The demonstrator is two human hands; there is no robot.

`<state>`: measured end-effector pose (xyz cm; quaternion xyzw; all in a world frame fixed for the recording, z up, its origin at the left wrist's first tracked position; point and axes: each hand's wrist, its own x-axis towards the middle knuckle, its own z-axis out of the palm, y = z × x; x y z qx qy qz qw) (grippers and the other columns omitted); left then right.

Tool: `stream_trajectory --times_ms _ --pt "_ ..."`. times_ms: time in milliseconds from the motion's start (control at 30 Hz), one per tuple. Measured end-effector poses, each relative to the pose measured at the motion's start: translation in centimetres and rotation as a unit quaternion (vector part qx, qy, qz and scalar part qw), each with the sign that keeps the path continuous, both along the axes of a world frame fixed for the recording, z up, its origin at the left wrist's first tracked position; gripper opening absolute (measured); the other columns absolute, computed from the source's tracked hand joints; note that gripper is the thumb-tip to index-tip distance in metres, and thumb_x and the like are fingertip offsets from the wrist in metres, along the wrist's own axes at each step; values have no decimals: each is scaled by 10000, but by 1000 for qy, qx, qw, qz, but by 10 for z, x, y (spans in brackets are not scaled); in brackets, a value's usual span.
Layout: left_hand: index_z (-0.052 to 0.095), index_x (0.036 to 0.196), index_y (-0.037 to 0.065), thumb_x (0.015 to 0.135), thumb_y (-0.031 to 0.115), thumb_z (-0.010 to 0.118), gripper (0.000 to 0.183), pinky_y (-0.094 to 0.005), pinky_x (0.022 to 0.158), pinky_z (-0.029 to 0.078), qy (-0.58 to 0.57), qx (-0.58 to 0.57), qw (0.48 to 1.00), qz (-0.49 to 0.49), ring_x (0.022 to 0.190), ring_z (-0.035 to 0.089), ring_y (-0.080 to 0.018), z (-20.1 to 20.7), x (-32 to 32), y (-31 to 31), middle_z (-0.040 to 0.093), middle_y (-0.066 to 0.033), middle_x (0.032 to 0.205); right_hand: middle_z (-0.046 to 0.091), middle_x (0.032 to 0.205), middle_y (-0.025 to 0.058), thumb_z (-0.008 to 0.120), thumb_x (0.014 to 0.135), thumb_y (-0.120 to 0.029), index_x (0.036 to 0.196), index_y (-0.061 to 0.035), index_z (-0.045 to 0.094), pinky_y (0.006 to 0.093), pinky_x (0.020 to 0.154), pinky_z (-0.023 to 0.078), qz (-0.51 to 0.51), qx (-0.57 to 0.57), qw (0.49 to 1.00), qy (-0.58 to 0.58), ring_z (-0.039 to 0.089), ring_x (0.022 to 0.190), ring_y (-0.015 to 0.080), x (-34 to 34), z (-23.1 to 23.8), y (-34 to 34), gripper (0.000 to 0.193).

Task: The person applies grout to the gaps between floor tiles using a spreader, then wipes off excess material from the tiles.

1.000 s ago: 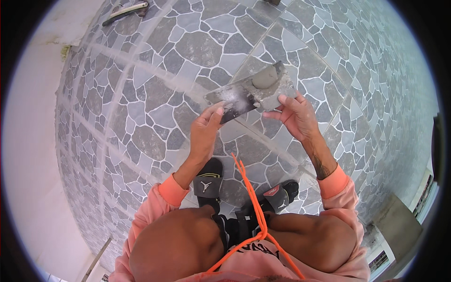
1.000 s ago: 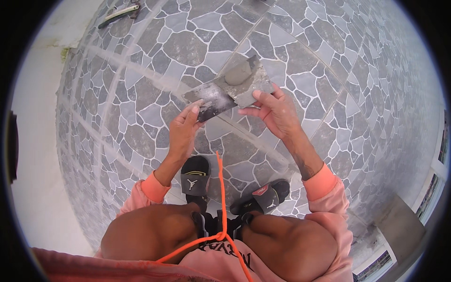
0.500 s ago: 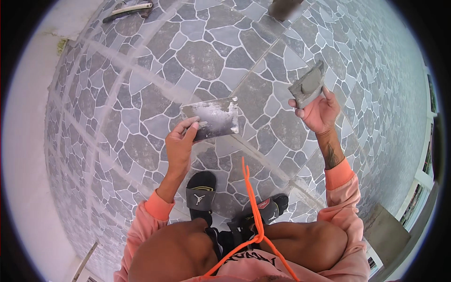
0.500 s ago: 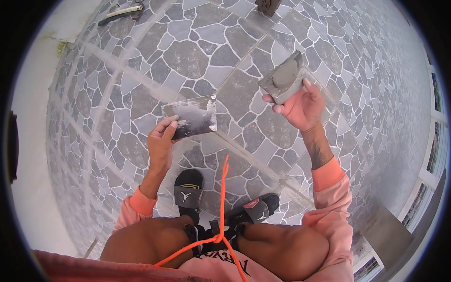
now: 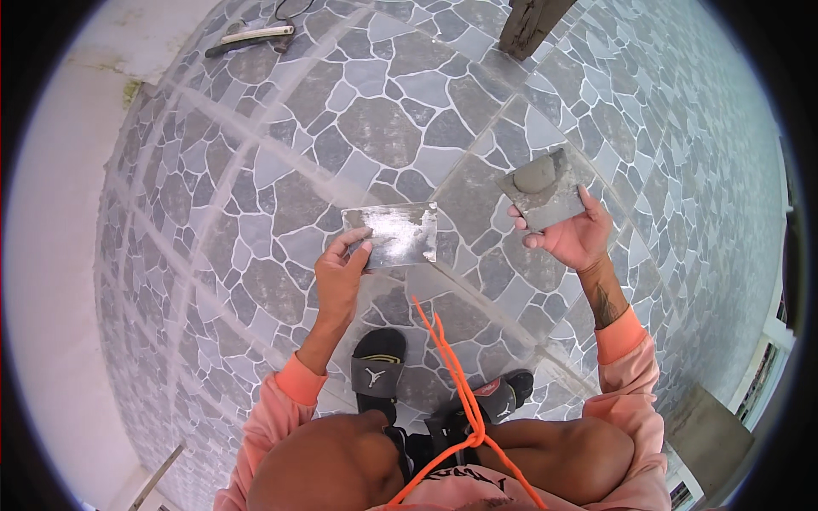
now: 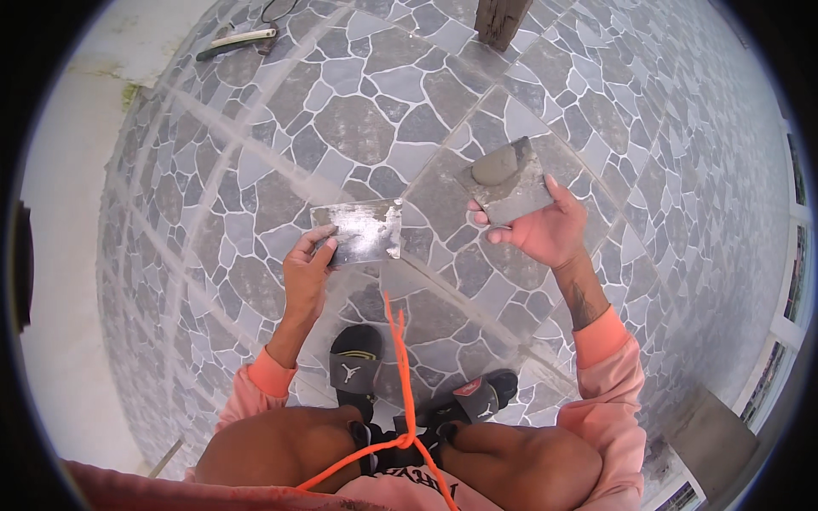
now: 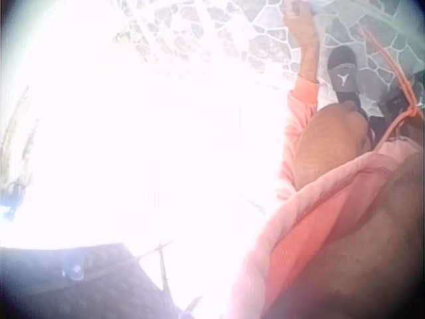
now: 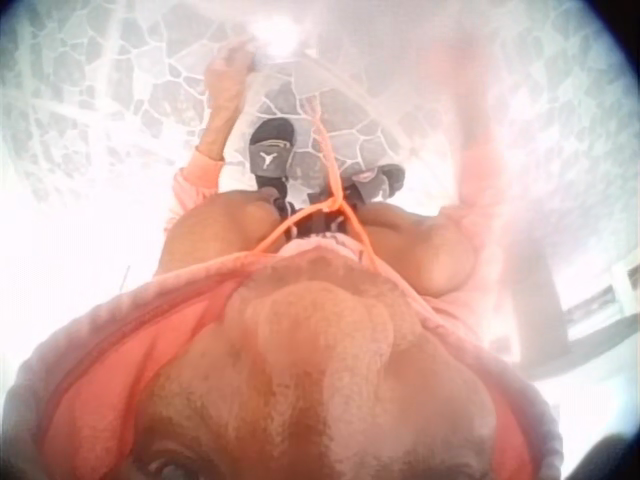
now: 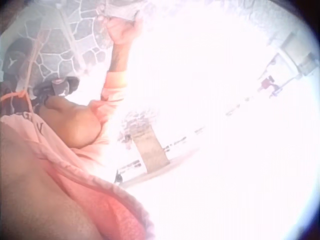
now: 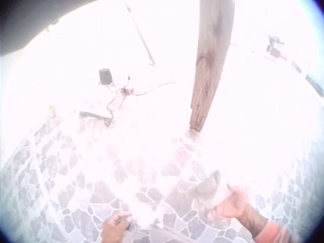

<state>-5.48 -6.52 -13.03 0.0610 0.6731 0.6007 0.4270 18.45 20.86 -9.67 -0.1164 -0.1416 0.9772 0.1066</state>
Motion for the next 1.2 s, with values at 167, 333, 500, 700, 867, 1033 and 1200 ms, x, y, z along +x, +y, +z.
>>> stream_trajectory --times_ms 167,333,500,700,867,1033,1200 --pt "508 1283 23 904 57 601 392 -196 679 474 70 29 997 18 861 588 -66 -3 -13 16 625 -54 1107 420 1334 345 500 916 -434 1402 76 291 453 943 440 24 125 990 -56 523 1146 423 -6 12 38 735" --pt "499 1289 -10 901 61 612 411 -192 712 458 52 88 993 54 896 581 -77 -36 -57 33 646 -65 1071 495 1334 199 619 854 -288 1349 64 413 421 963 430 89 408 882 -219 549 1153 293 -22 -2 104 642" --pt "583 1188 -27 913 154 631 333 -200 736 455 103 44 992 51 875 584 -74 -87 -119 25 659 -44 1001 531 1227 176 638 803 -292 1316 -46 501 382 964 438 189 840 372 -346 549 1100 322 -63 -26 145 585" --pt "670 1036 -34 912 198 646 263 -185 695 435 149 -10 988 49 792 560 -40 -94 -120 29 663 -8 904 523 1221 222 635 787 -276 1287 -66 528 410 962 441 169 885 250 -354 534 1103 375 -83 -60 166 554" --pt "671 1038 -34 905 195 658 265 -175 670 431 137 10 990 43 759 554 -33 -93 -121 29 661 3 881 584 1166 207 634 758 -295 1220 -74 574 440 965 431 174 905 199 -332 528 1116 370 -98 -74 170 516" --pt "673 1034 -32 901 195 666 263 -169 651 427 143 -8 988 51 740 549 -26 -94 -125 20 659 11 869 632 1108 184 612 758 -299 1105 -68 622 447 977 410 389 842 110 -357 517 1117 361 -126 -52 158 417" --pt "675 1031 -28 901 199 666 262 -167 641 423 145 -10 989 33 734 543 -21 -96 -120 28 656 15 865 637 1072 179 650 749 -227 1171 -43 600 428 949 434 199 909 156 -331 525 1115 361 -105 -65 134 463"
